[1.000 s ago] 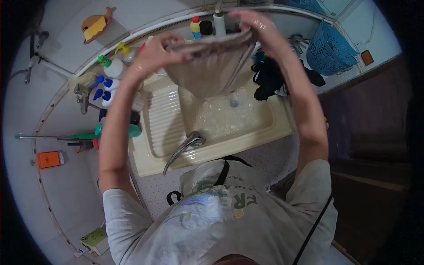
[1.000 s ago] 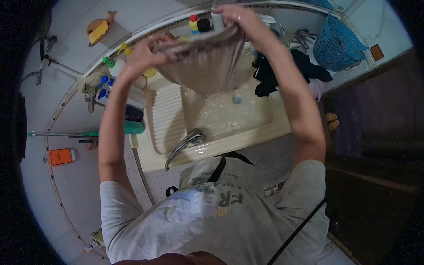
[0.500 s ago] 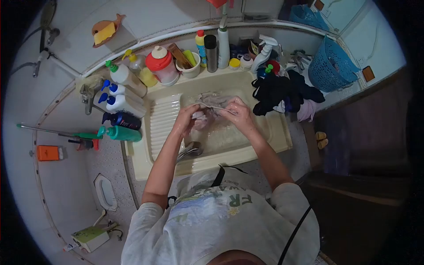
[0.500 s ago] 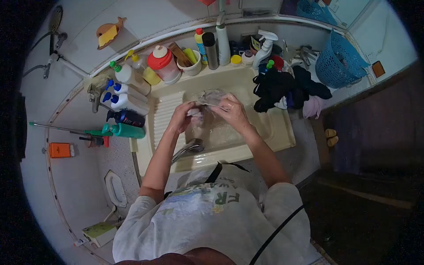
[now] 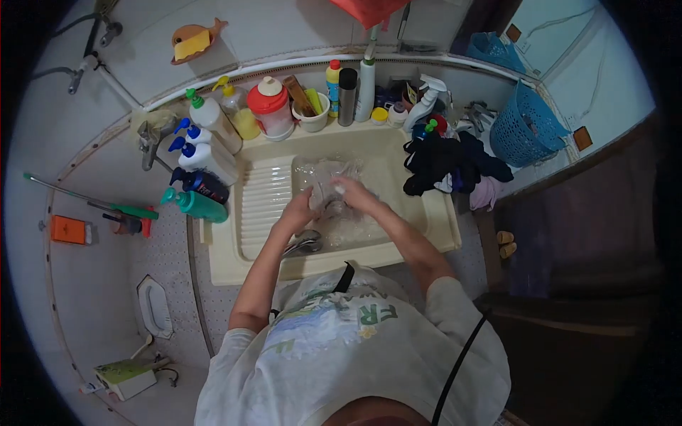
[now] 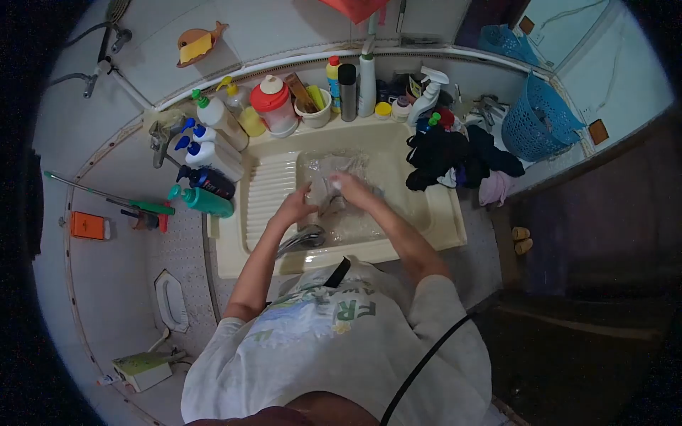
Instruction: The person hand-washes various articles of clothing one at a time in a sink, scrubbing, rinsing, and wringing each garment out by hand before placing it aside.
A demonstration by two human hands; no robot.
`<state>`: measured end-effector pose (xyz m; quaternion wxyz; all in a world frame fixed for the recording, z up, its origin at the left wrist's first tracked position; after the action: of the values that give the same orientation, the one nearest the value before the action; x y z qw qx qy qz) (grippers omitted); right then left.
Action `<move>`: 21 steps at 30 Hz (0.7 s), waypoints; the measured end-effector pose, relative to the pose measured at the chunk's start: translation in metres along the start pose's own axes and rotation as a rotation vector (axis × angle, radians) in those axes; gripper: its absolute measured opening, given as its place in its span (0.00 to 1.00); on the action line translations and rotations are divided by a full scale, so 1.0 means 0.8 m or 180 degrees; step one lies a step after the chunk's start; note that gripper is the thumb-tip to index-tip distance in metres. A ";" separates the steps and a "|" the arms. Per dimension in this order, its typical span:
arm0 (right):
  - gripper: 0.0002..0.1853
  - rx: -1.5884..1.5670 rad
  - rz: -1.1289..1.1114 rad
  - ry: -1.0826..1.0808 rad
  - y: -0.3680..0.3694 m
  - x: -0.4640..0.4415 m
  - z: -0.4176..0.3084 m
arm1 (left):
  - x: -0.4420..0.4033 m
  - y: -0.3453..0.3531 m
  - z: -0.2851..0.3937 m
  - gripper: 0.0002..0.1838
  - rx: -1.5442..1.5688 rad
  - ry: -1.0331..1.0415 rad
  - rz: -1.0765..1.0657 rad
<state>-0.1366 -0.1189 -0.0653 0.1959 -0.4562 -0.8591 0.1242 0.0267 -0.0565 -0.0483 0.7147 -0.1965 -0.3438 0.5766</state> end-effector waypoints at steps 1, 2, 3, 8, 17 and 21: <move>0.13 -0.0250 0.0050 -0.0666 -0.010 -0.024 -0.032 | -0.013 0.000 0.011 0.44 0.0436 0.0343 0.0305; 0.13 -0.0245 0.0094 -0.0992 -0.028 -0.019 -0.097 | -0.026 0.001 0.022 0.43 0.0875 0.0681 0.0599; 0.13 -0.0245 -0.0042 -0.0960 -0.047 -0.014 -0.157 | -0.042 0.001 0.038 0.42 0.0953 0.0829 0.0766; 0.12 0.0468 0.0259 -0.2615 -0.131 0.043 -0.404 | -0.068 -0.039 0.123 0.32 0.1647 0.1402 0.1529; 0.13 -0.0520 0.1079 -0.1584 -0.446 0.103 -0.300 | -0.078 -0.024 0.069 0.43 0.1684 0.0848 0.1375; 0.14 -0.0851 0.1669 -0.1626 -0.464 0.110 -0.244 | -0.089 -0.042 0.050 0.46 0.1755 0.0926 0.0948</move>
<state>-0.3660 -0.2440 0.2740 -0.1239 -0.6361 -0.7431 0.1667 0.0142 -0.1381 -0.0172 0.6904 -0.1242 -0.0371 0.7117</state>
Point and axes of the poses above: each hand's wrist, its own x-axis away from the middle knuckle, its own y-axis out of the palm, z = x × y, the point moved 5 cm from there along -x, towards the middle knuckle, and after that the axes turned 2 degrees about -x, right-handed, at the moved point
